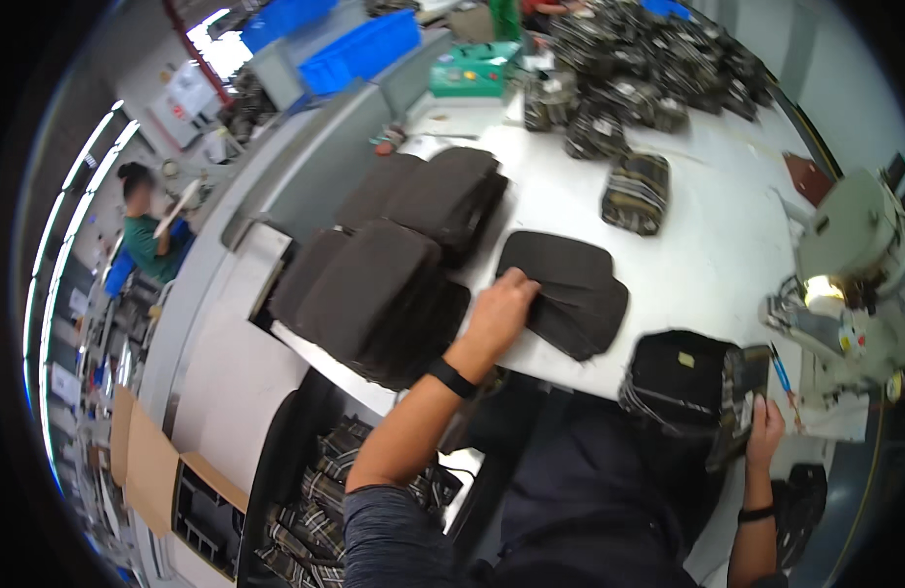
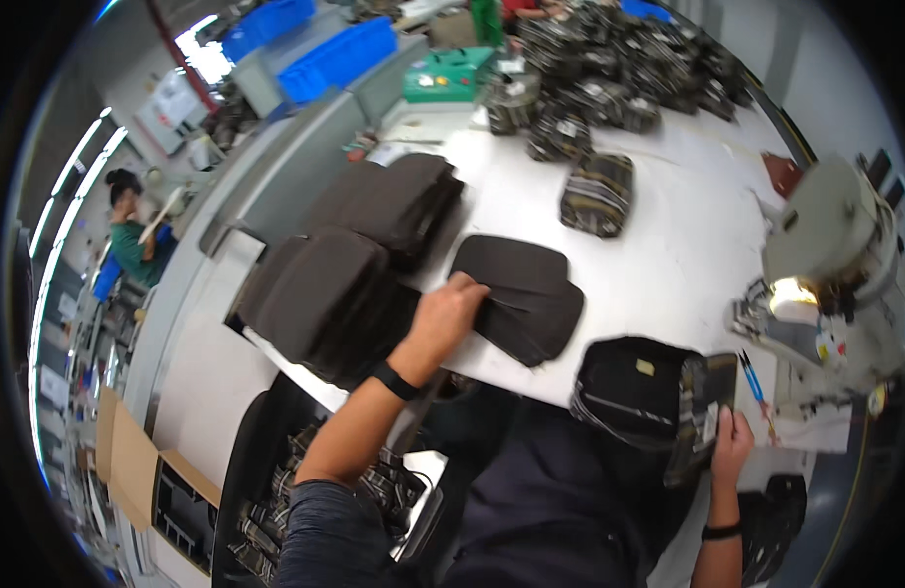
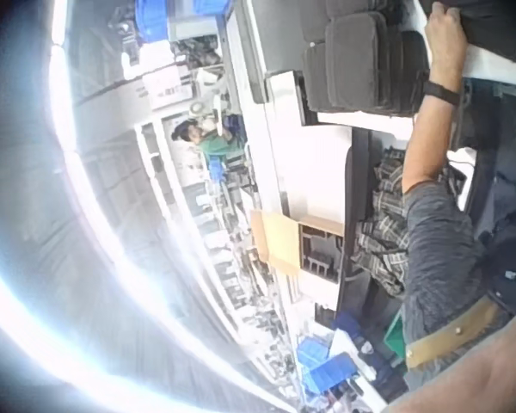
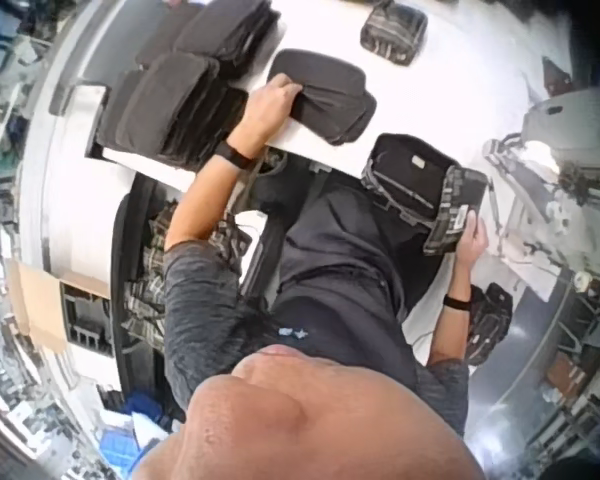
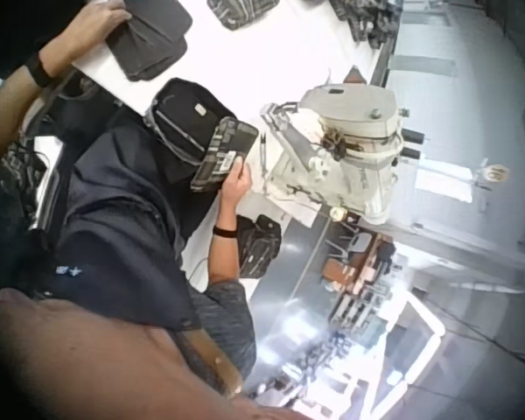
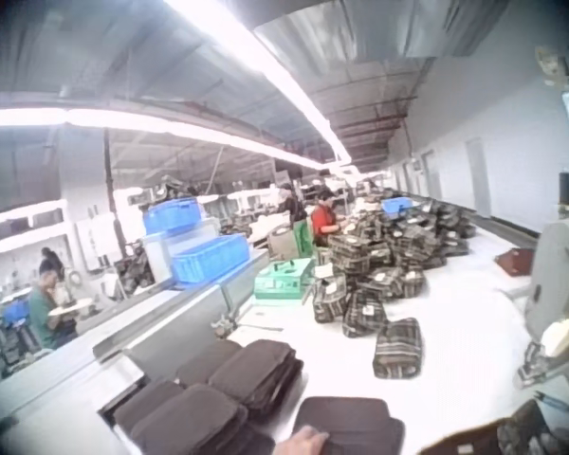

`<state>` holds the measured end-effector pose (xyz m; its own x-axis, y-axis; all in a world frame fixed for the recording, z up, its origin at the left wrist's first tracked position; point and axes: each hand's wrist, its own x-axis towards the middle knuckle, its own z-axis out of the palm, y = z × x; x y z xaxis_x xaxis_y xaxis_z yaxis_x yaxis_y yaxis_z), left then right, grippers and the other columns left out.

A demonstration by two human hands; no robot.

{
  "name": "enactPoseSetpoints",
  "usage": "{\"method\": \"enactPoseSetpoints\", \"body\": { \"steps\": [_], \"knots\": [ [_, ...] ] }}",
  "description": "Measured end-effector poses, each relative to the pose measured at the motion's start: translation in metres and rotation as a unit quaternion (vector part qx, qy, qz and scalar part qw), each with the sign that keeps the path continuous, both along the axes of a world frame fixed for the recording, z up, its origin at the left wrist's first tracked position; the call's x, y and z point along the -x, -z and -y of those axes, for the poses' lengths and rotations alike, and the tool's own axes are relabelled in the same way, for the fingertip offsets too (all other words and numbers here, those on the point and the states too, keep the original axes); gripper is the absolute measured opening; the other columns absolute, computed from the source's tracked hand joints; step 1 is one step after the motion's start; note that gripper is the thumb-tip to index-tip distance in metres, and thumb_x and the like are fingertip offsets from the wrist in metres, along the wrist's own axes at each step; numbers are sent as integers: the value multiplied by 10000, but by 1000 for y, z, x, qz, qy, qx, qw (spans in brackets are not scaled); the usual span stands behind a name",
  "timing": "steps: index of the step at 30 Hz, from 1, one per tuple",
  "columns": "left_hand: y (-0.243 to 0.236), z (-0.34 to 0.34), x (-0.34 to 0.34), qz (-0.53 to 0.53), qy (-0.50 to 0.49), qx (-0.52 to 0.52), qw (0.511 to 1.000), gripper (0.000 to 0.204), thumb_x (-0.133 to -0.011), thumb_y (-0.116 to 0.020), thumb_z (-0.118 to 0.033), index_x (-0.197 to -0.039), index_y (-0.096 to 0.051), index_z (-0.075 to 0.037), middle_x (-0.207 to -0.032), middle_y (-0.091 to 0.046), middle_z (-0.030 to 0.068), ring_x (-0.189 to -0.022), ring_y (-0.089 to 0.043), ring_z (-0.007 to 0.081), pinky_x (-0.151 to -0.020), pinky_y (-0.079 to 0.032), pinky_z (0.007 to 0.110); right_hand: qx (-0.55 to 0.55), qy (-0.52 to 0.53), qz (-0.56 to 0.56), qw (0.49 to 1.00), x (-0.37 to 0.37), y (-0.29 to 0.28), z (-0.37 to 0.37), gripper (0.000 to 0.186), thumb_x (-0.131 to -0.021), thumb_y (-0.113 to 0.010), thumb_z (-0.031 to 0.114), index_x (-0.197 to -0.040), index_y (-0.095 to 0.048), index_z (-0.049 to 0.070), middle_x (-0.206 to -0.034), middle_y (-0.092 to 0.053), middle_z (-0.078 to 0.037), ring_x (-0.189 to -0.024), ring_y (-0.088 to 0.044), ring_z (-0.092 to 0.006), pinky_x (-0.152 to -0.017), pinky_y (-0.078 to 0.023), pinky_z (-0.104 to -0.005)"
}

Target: Sewing and assembling components of leather bags using an industrial sewing machine.

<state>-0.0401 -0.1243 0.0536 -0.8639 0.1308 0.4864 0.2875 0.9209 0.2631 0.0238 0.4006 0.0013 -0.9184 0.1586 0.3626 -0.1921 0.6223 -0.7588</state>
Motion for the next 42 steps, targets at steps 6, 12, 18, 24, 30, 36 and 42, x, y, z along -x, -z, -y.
{"method": "enactPoseSetpoints", "body": {
  "steps": [6, 12, 18, 24, 30, 36, 42],
  "knots": [
    [-13, 20, 23, 78, 103, -35, 991, 126, -820, -696, -11, -927, -761, -7, -932, -717, 163, -861, -688, 358, -772, -557, 398, 77, -23, 7, 997, -1, 0, 3, 354, -1017, -610, 142, -713, -455, 49, -688, -369, 67, -668, -330, -40, -561, -285, -252],
    [-39, 19, 36, 129, 91, -85, 984, 166, -805, -663, 33, -953, -737, 24, -892, -707, 188, -821, -696, 332, -756, -552, 374, 110, -34, 13, 993, 0, -2, 6, 356, -1020, -599, 121, -705, -451, 49, -691, -371, 69, -665, -318, -34, -562, -273, -237],
    [-63, 5, 6, -57, 56, -82, 993, 176, -898, -633, 38, -1046, -722, 3, -1022, -700, 157, -849, -697, 308, -745, -554, 335, 98, -43, 11, 994, -3, -6, 4, 355, -1017, -611, 139, -704, -474, 40, -680, -381, 69, -652, -320, -30, -558, -277, -232],
    [-43, -11, -39, 117, -3, 89, 989, 424, -769, -763, -50, -1180, -663, -83, -1253, -610, 110, -1135, -596, 329, -950, -512, 414, 101, -37, -1, 994, -6, -4, 3, 286, -1011, -617, 130, -758, -552, 14, -671, -418, 66, -640, -338, -26, -547, -285, -223],
    [-23, -47, -19, 37, 120, 140, 982, 568, -728, -746, -23, -1272, -585, -59, -1245, -585, 118, -1122, -563, 328, -976, -480, 405, 139, -44, 2, 989, -4, -2, 4, 343, -1010, -618, 117, -709, -468, 45, -670, -382, 72, -640, -313, -23, -541, -260, -231],
    [-26, -48, -5, 86, 143, 76, 983, 310, -763, -698, -3, -1068, -650, -35, -1109, -643, 112, -1073, -586, 327, -928, -497, 401, 103, -41, -10, 994, -7, -5, 4, 332, -1014, -611, 121, -718, -485, 40, -671, -386, 71, -638, -316, -23, -541, -263, -230],
    [-36, -41, 11, 106, 146, 80, 980, 105, -858, -654, -7, -962, -664, -22, -973, -661, 116, -905, -649, 330, -797, -528, 411, 112, -42, -12, 993, -7, -5, 5, 301, -1010, -615, 121, -743, -518, 23, -672, -398, 68, -638, -323, -25, -544, -274, -225]
  ]
}}
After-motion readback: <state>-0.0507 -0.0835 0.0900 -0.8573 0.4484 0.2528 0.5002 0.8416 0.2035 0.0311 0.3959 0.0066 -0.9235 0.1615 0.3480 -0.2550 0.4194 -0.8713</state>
